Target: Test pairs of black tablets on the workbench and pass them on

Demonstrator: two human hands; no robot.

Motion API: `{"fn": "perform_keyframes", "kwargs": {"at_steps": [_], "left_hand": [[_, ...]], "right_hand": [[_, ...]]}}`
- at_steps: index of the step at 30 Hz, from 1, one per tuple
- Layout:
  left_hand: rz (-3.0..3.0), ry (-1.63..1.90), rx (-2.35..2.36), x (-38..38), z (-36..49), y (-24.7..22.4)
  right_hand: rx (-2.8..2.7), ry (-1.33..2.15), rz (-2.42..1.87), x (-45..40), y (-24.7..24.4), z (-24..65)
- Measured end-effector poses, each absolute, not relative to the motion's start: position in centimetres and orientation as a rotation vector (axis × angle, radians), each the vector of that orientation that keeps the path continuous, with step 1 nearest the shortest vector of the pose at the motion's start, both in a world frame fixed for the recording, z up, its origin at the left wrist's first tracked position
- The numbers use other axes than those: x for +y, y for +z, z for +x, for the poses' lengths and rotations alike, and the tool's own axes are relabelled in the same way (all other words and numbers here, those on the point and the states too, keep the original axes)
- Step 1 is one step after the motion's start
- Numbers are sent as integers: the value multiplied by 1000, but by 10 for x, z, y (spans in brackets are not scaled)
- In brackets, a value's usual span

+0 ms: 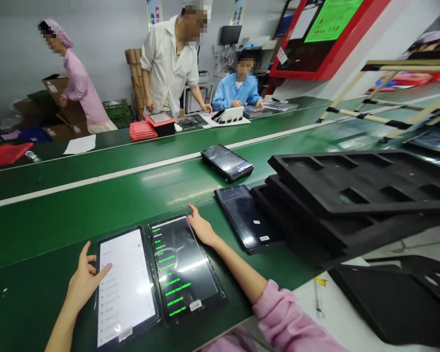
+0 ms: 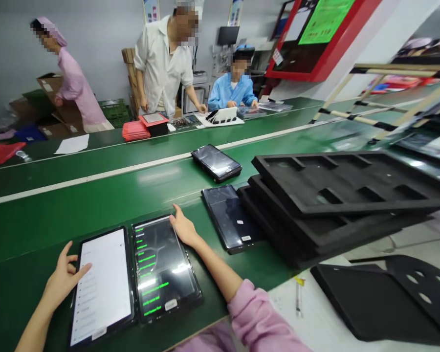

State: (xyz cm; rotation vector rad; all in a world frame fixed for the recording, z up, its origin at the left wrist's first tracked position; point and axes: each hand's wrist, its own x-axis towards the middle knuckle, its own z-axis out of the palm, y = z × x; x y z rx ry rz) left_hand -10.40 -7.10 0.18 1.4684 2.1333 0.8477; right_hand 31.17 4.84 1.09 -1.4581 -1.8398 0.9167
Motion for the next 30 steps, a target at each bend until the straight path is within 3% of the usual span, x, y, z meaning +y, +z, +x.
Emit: {"fn": "perform_keyframes", "kwargs": {"at_steps": [4,9,17,30], "left_hand": [[1297,989,1985,-74,-104,11],[1223,994,1669,-87,-111,31],[1103,975,1489,-102,-110,48],[1092,995,1517,-107,-104,47]], "right_hand": [[-1574,1114,-1339,47,10,317],[-1821,706,-1137,21,35,328],[-2544,463,-661,-14,57,313],[-2490,398,-574,-17,52,315]]}}
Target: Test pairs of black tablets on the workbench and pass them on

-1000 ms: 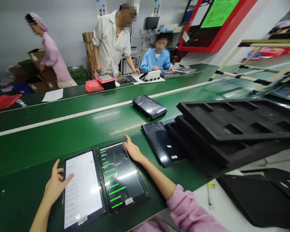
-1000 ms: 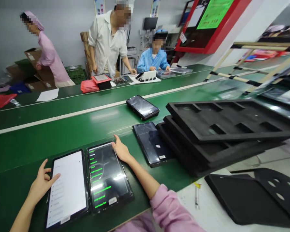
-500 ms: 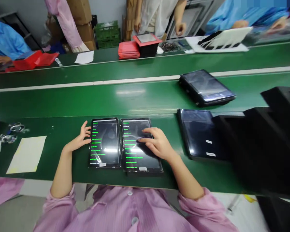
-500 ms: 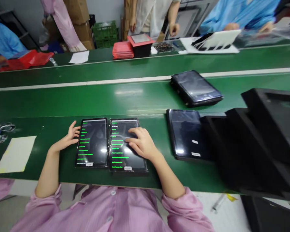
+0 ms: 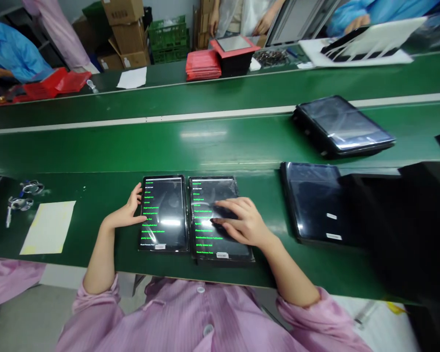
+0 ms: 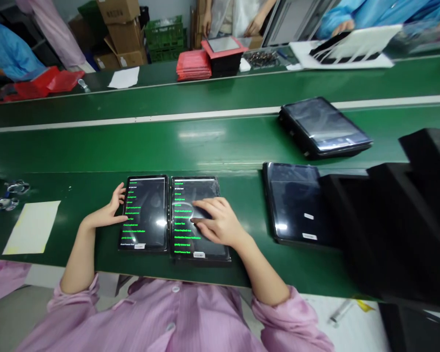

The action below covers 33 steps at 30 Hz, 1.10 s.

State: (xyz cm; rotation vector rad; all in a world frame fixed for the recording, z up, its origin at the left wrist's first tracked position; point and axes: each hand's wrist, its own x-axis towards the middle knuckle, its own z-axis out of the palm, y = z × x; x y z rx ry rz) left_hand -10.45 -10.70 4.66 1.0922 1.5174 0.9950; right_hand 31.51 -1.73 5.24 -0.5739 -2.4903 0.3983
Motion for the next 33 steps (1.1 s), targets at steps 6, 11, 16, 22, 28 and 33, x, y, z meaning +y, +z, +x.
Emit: {"fn": "perform_keyframes", "kwargs": {"at_steps": [6,11,16,22,28,33], "left_hand": [[1087,1001,1420,-106,-109,41],[1286,844,1584,-106,-111,34],[1572,600,1534,-109,-114,31],[1668,466,1562,-110,-111,35],[1585,621,1527,-107,-113,31],[1583,585,1583,-108,-110,32]], "right_hand": [[-1990,292,-786,-18,46,340],[-2159,448,-743,-16,48,332],[-2425,374,-604,-13,52,316],[-2399,353,-564,-14,49,317],[-2429,409,-645,-11,46,320],[-2492,312,-641,-15,46,313]]}}
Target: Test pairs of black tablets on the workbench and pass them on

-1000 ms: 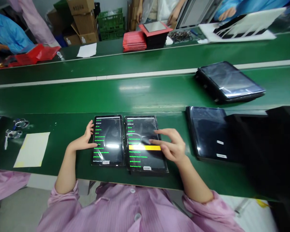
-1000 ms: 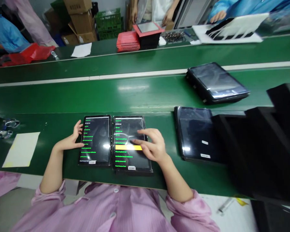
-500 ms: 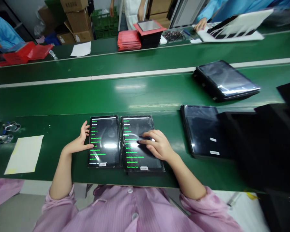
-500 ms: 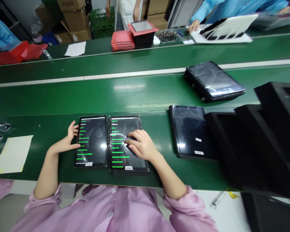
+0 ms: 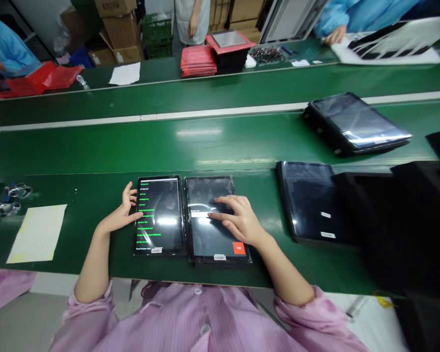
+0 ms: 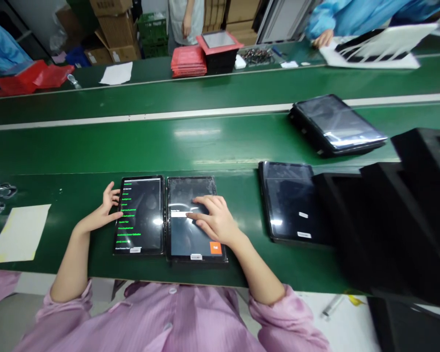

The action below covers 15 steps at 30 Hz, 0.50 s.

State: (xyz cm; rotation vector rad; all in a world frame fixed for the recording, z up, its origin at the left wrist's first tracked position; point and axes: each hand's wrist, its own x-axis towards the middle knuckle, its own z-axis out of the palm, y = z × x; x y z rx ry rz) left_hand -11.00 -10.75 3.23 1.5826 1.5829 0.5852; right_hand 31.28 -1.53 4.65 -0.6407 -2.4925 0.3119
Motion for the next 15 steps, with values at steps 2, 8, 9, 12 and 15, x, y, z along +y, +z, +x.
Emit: {"fn": "perform_keyframes", "kwargs": {"at_steps": [2,8,9,12,15], "left_hand": [[1594,573,1598,-107,-109,34],[1650,597,1663,-103,-106,35],[1673,598,1687,-103,-105,35],[1751,573,1755,-101,-102,34],[1751,586,1748,-99,-107,32]], "right_hand": [[-2503,235,-668,-17,47,310],[-2253,189,-760,-16,47,316],[-2187,204,-794,-16,47,318],[-2021,243,-862,-15,43,321],[-1867,335,-909,-8,31,321]]}}
